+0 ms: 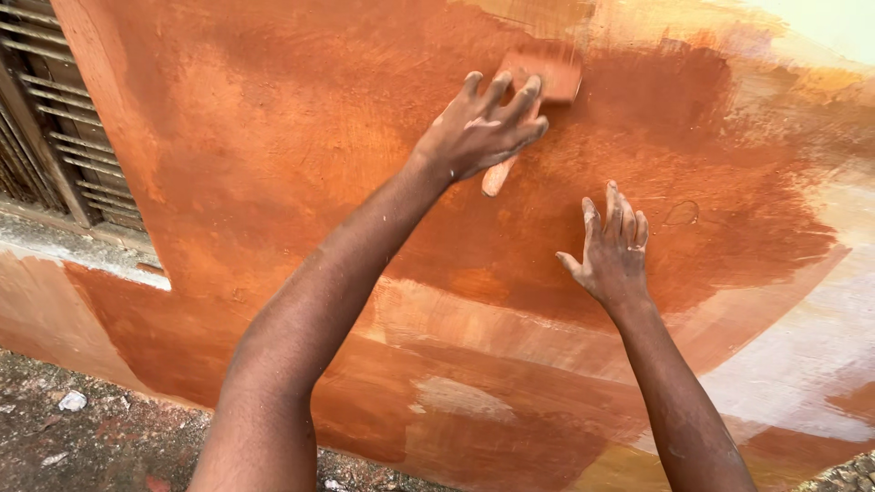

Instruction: The person paints a wall with reddish-brown paint using a brush. They repeatedly dip the brush into a bucket of paint and apply it to the wall surface, covering unpainted areas.

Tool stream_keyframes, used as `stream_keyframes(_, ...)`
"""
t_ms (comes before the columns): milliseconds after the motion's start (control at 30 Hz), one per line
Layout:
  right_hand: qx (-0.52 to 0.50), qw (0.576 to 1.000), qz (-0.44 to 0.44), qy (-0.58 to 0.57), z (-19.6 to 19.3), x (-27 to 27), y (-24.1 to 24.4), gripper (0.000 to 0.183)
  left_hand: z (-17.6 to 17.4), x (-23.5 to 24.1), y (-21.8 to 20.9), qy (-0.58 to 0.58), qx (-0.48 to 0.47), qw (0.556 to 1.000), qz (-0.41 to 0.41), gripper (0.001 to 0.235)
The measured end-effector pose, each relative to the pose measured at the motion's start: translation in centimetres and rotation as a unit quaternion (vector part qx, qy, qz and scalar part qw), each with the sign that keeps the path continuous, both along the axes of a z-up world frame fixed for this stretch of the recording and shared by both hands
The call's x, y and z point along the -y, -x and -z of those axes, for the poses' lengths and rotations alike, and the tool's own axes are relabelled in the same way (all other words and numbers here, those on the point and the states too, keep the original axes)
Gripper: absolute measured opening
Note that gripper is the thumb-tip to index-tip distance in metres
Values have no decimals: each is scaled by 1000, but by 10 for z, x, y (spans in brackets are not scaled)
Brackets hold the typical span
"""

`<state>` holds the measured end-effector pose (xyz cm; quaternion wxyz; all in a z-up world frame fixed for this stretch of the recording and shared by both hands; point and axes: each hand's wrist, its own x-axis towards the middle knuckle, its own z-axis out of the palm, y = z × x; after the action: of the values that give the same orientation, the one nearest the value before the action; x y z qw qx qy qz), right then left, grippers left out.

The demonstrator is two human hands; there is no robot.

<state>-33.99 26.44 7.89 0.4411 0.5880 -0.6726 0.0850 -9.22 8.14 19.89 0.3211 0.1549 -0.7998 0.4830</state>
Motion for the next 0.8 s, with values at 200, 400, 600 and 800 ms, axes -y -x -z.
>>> stream_keyframes(200,0,1000,21,-17,4,-11,23,102,89,-35,35,-535,-33,796,282,47)
stream_keyframes(400,8,999,37,-28,5,-3,39,101,126,-70,46,-281,250,917,131,62)
stream_keyframes(600,5,999,23,-34,1,-4,26,100,25,-47,25,-3,37,999,21,72)
stream_keyframes(800,15,997,-72,28,0,-38,-9,107,4,-23,26,-105,-161,978,83,47)
